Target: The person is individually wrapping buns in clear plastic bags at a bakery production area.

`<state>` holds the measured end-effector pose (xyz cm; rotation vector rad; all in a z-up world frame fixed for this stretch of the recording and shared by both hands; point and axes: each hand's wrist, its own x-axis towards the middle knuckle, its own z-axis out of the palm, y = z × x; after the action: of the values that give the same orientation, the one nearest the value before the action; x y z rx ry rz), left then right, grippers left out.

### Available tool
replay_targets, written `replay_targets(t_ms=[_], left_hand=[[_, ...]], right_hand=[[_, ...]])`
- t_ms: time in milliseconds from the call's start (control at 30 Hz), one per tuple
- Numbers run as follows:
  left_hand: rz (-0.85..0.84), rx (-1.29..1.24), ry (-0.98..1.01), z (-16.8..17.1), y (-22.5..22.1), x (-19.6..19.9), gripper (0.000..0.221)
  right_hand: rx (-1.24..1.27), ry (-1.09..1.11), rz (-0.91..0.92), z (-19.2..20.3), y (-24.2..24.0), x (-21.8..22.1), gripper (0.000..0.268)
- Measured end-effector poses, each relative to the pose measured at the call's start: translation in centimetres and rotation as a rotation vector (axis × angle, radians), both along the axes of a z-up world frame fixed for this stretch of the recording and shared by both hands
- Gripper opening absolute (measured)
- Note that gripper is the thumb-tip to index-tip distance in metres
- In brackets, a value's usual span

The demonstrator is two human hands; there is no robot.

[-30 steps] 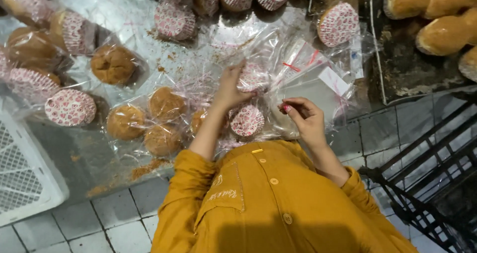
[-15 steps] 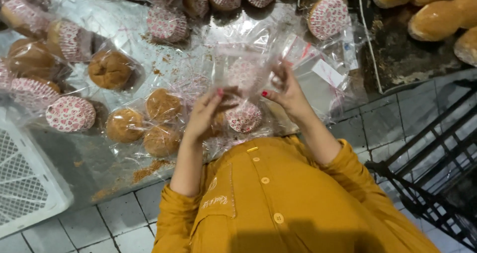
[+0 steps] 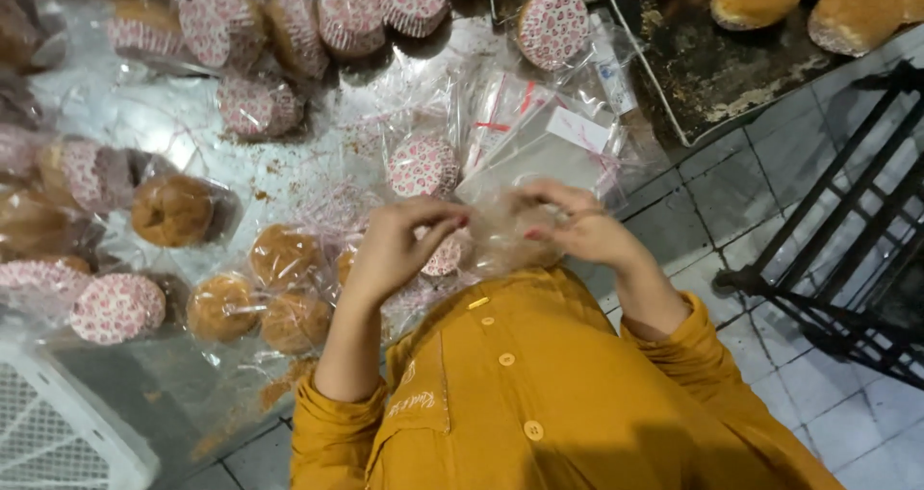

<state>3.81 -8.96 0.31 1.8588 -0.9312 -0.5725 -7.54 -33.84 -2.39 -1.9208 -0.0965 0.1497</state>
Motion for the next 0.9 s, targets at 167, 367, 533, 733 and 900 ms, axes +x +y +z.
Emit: replay_targets(t_ms=[167, 367, 533, 733, 900], left_hand=[[0.588, -0.202, 0.615, -5.6, 1.9, -1.0, 0.021], [0.855, -0.061, 0.816, -8.3, 3.9, -3.8, 0.015], [0.981, -0.37, 0.973, -9.1, 3.4, -4.4, 0.035], [1.169, -0.601, 1.054, -7.5, 8.5, -2.0, 0.045], [1.39, -0.497, 0.879, -2.9, 7.5, 0.4, 0.054]], right_hand=[[0.384, 0.061, -0.587, -6.4, -5.4, 1.6, 0.029], [0.091, -0.031, -0.552, -9.4, -5.8, 15.0, 0.048], [-0.31, -0.012, -0.354, -14.7, -1.1, 28.8, 0.082], [-0.494, 0.014, -0.405, -20.3, -0.3, 34.5, 0.093], [0.2, 0.377, -0.522, -8.6, -0.1, 27.2, 0.091]])
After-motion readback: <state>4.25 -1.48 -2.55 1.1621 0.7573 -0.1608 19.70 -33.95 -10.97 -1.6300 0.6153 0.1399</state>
